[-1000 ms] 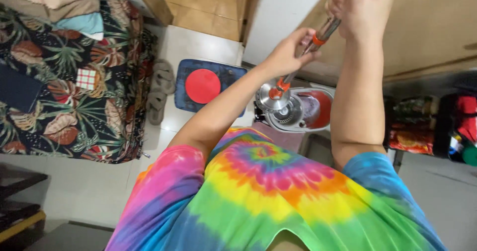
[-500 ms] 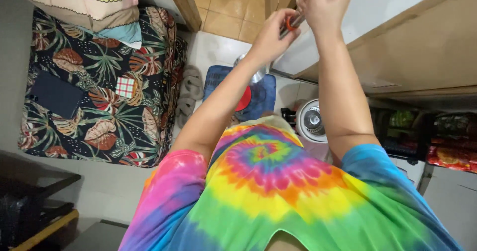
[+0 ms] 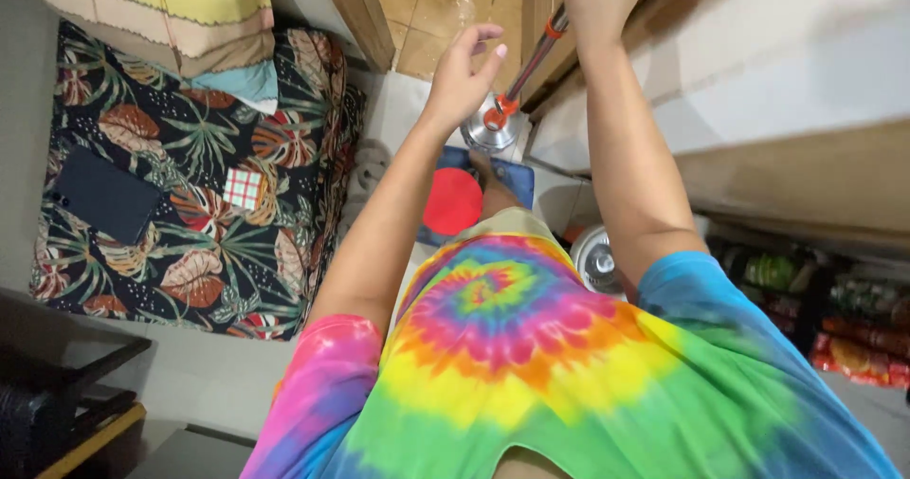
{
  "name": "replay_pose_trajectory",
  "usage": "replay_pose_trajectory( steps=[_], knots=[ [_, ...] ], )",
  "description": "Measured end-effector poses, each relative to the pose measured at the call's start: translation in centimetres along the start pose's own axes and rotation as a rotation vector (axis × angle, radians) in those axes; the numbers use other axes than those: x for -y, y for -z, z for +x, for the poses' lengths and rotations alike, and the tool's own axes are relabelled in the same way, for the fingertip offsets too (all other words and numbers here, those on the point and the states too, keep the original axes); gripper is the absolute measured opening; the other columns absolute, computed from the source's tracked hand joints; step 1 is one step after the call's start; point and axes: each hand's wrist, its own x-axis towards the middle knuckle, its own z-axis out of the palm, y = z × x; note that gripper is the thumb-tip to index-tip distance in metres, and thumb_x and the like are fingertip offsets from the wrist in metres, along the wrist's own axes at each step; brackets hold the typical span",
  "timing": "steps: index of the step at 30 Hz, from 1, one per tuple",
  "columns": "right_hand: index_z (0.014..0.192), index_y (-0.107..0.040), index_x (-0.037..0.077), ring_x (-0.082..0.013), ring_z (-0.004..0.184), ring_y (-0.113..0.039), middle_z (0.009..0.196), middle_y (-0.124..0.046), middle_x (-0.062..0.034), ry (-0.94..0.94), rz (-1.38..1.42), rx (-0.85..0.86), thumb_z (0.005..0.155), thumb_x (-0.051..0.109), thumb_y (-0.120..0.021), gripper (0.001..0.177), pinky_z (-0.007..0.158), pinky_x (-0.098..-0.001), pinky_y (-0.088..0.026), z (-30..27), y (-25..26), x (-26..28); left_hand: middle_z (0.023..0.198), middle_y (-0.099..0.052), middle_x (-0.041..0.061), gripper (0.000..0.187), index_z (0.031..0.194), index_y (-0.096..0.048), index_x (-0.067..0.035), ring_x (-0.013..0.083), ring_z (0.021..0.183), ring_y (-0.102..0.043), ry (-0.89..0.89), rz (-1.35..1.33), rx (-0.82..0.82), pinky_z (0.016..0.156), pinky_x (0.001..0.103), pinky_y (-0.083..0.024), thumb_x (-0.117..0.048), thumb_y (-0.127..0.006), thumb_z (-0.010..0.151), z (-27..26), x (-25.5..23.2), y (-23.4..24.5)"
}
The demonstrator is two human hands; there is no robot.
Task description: Prepare a mop and bucket and mop the tiled floor in a bathroom.
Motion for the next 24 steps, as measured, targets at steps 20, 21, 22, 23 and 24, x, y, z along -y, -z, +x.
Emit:
replay_pose_trajectory(
  steps=[20, 21, 22, 23, 24],
  knots=[
    [0.094, -0.050, 0.009, -0.0096, 0.081, -0.055, 0.089, -0.054, 0.0012, -0.321, 0.112, 0.281, 0.101, 0.010, -0.071, 0.022, 0.074, -0.0266, -0.046, 7.5, -1.5, -36.3, 0.117, -0.071, 0.009, 0.027, 0.124, -0.064, -0.002, 0.0172, 0.109, -0.069, 0.126, -0.200, -0.207, 0.097, 0.032, -0.055, -0.020, -0.063, 0.104, 22.8, 13.4, 0.8],
    [0.097, -0.052, 0.008, -0.0107, 0.087, -0.056, 0.093, -0.055, -0.0003, -0.328, 0.012, 0.177, 0.098, 0.008, -0.073, 0.021, 0.079, -0.0275, -0.047, 7.5, -2.0, -34.8, 0.115, -0.072, 0.009, 0.027, 0.125, -0.064, -0.003, 0.0180, 0.107, -0.068, 0.170, -0.167, -0.197, 0.094, 0.032, -0.056, -0.020, -0.063, 0.104, 23.0, 14.3, 0.8],
    [0.100, -0.053, 0.008, -0.0120, 0.092, -0.056, 0.098, -0.056, -0.0018, -0.337, -0.090, 0.076, 0.095, 0.007, -0.074, 0.022, 0.085, -0.0285, -0.048, 7.3, -2.2, -33.2, 0.113, -0.072, 0.010, 0.028, 0.125, -0.065, -0.003, 0.0188, 0.104, -0.068, 0.217, -0.136, -0.189, 0.091, 0.033, -0.057, -0.020, -0.064, 0.103, 22.9, 15.0, 0.6],
    [0.100, -0.053, 0.008, -0.0120, 0.092, -0.056, 0.098, -0.056, -0.0018, -0.339, -0.094, 0.069, 0.095, 0.007, -0.074, 0.022, 0.085, -0.0285, -0.048, 9.0, -2.8, -30.8, 0.113, -0.072, 0.010, 0.028, 0.125, -0.065, -0.003, 0.0188, 0.104, -0.068, 0.219, -0.137, -0.181, 0.091, 0.033, -0.057, -0.020, -0.064, 0.103, 24.0, 15.8, 0.0],
    [0.099, -0.056, 0.007, -0.0133, 0.092, -0.058, 0.099, -0.058, -0.0032, -0.280, -0.168, -0.049, 0.093, 0.005, -0.076, 0.021, 0.086, -0.0295, -0.049, 10.2, -3.1, -28.1, 0.114, -0.073, 0.010, 0.028, 0.123, -0.065, -0.003, 0.0198, 0.105, -0.070, 0.223, -0.142, -0.140, 0.091, 0.034, -0.057, -0.022, -0.064, 0.102, 24.5, 16.5, -0.8]
  ],
)
